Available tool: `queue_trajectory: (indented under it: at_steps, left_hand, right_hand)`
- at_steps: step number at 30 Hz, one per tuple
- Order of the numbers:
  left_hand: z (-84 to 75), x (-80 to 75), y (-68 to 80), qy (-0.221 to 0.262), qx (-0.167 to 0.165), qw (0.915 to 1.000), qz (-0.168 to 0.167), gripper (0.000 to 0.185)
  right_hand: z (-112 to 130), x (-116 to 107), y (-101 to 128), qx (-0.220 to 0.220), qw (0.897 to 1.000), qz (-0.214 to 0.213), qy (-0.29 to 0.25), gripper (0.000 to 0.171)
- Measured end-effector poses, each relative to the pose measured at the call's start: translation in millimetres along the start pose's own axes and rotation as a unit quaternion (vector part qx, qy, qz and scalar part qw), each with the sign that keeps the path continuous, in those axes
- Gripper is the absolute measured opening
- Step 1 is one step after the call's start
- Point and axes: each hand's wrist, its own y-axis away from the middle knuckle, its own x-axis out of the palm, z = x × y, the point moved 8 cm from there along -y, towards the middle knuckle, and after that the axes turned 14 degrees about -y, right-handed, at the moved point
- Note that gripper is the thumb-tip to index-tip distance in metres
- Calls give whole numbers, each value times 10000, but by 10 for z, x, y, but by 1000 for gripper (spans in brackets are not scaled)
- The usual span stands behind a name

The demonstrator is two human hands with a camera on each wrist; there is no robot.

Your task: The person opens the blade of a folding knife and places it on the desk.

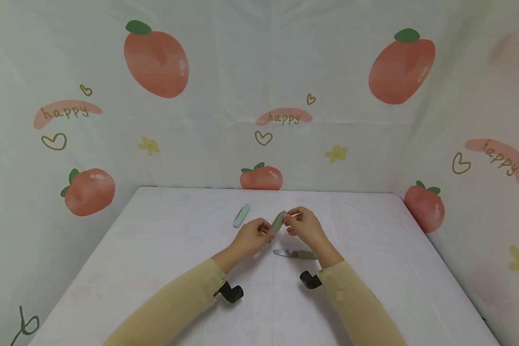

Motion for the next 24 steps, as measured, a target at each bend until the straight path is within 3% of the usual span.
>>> queue_trajectory:
  at_steps: [12, 20, 24]
  left_hand:
    - [86, -9, 119, 446, 227, 9981, 366, 15]
    - [93, -71, 168, 311, 528, 9974, 389, 17]
    - [95, -55, 162, 390, 668, 9950, 632, 18]
  right_hand:
    - [-71, 175, 20, -122, 9986, 416, -289, 30]
    - [-115, 292, 63, -39, 9965, 697, -465, 27]
    - [-103, 329, 90, -102, 9955, 847, -422, 27]
